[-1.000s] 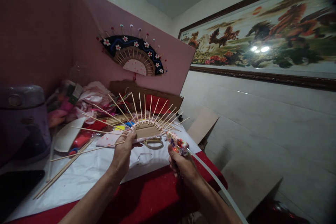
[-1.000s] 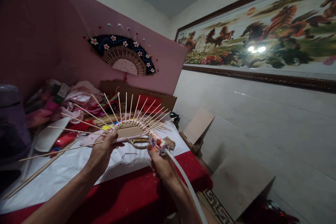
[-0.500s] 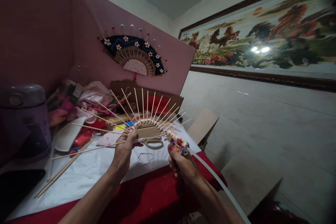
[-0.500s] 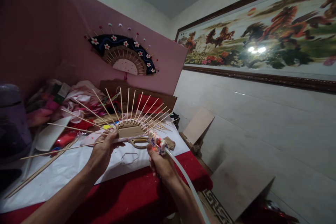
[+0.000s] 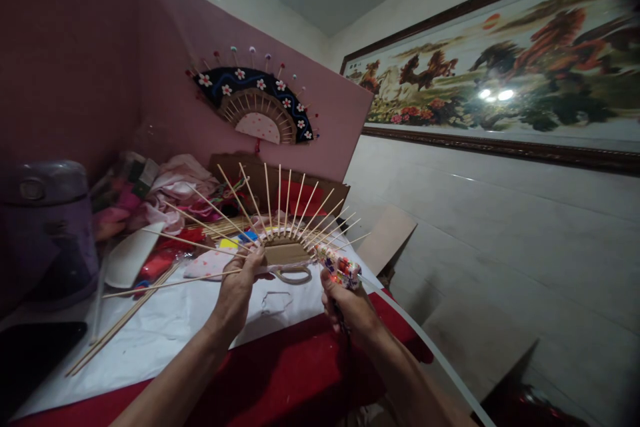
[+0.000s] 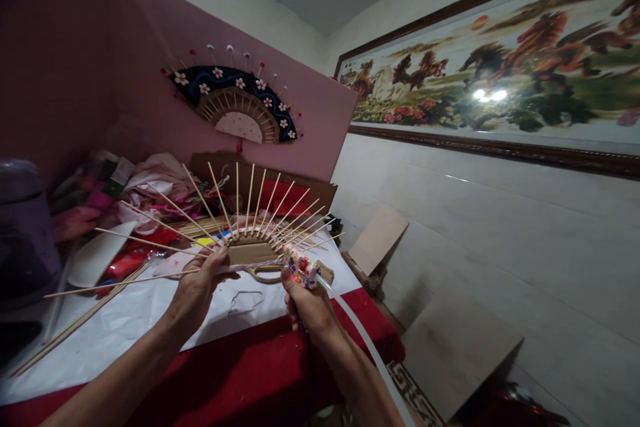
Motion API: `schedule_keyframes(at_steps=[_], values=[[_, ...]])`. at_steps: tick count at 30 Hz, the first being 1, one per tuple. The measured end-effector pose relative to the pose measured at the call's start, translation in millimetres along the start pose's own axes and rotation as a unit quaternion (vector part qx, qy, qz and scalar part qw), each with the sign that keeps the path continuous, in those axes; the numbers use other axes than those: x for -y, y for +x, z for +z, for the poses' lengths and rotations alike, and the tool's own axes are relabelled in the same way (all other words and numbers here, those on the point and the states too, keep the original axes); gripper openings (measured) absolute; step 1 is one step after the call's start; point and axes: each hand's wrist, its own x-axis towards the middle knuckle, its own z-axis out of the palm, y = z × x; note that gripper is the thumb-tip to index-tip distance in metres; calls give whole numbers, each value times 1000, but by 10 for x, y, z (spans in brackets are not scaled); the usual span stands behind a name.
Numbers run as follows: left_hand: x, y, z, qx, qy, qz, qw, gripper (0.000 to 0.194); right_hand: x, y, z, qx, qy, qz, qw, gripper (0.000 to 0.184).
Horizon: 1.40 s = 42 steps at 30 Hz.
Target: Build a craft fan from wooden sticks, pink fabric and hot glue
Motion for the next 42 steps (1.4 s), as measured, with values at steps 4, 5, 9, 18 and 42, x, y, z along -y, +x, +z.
schedule_keyframes(at_steps=[4, 5, 9, 18, 42], values=[[7, 7, -9, 14, 8, 6, 1000, 29, 4, 25, -4, -1, 6, 4, 1000, 68], [11, 9, -12, 17, 10, 8, 1000, 29, -1, 29, -8, 0, 2, 4, 1000, 68], [18, 12, -14, 15, 9, 11, 1000, 28, -32, 28, -39, -2, -30, 3, 1000, 70], [29, 22, -21, 16, 3, 15, 1000, 28, -86, -28, -116, -8, -62, 17, 998, 71], [-64, -58, 5, 60, 163, 75, 982, 28, 113, -80, -118, 17, -86, -30, 996, 68]])
